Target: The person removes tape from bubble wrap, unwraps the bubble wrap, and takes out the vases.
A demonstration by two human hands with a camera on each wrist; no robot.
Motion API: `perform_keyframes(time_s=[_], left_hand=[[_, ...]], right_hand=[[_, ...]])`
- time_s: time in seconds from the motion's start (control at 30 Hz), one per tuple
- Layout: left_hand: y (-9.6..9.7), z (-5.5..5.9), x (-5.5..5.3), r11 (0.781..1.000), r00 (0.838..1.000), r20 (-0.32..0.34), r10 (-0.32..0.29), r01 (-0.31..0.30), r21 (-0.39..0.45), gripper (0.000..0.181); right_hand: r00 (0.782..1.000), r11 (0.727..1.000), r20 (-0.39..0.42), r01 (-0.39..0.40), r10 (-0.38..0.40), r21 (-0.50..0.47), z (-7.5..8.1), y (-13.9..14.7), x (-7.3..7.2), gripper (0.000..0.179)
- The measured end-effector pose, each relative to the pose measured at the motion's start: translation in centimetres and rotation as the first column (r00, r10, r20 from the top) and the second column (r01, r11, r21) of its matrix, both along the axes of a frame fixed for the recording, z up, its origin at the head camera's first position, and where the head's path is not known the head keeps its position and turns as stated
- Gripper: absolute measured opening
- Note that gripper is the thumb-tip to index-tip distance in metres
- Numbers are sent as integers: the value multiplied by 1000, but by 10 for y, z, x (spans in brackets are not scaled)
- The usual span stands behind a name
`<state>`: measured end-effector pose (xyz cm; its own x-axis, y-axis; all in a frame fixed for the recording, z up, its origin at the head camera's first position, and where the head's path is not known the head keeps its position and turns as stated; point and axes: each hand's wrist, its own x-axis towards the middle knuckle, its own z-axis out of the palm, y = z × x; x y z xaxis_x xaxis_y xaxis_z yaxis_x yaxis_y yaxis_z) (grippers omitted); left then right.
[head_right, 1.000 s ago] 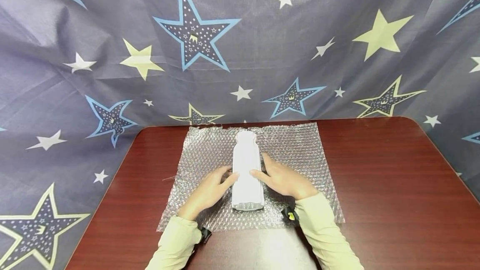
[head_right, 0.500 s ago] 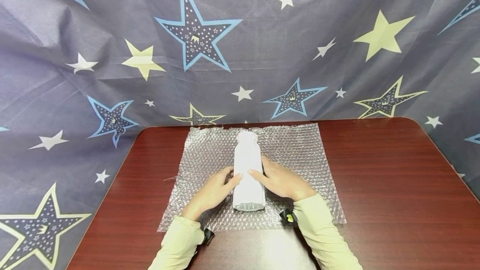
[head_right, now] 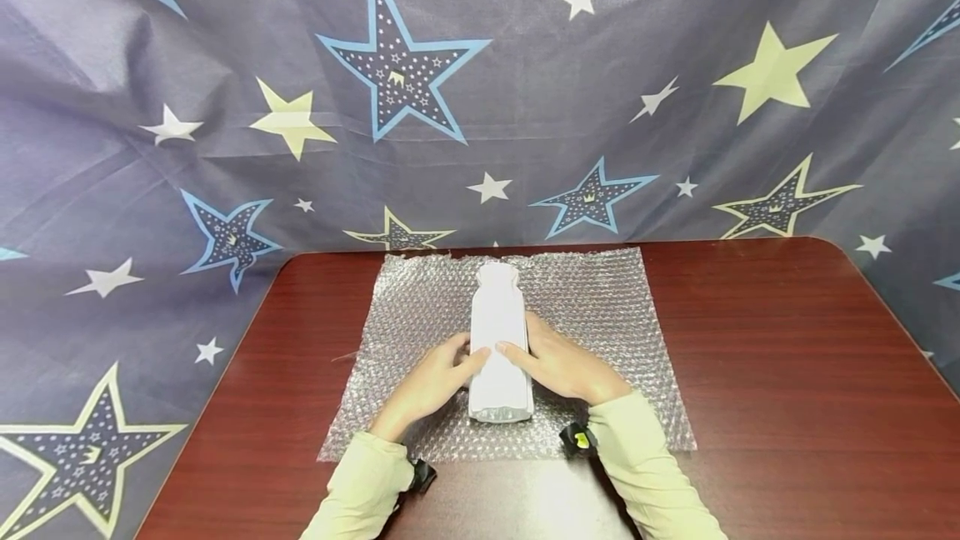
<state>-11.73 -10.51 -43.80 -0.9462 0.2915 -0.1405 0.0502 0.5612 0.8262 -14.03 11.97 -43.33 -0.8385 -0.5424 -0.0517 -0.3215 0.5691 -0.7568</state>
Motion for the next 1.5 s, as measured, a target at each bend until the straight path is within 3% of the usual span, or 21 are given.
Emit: perform_keyframes(time_s=[0.23, 0.53, 0.77, 1.1, 1.5], left_hand=[[4, 3, 3, 999, 999, 5, 49, -49, 11, 65], [7, 11, 8, 995, 999, -13, 45, -44, 85, 69], [8, 17, 9, 993, 995, -74, 64, -57, 100, 70], [6, 28, 8, 966, 967, -174, 188, -150, 209, 80], [7, 36, 8, 944, 942, -241, 232, -158, 290, 83]], right_hand=[[1000, 1000, -11, 6, -6, -16, 4, 0, 4, 71], [999, 999, -39, -4, 2, -47, 10, 1, 9, 72], [998, 999, -48, 31, -33, -41, 16, 5, 12, 78], [991, 992, -119, 50, -64, -115, 28, 4, 18, 81], [977, 986, -192, 67, -96, -150, 37, 3, 20, 88]])
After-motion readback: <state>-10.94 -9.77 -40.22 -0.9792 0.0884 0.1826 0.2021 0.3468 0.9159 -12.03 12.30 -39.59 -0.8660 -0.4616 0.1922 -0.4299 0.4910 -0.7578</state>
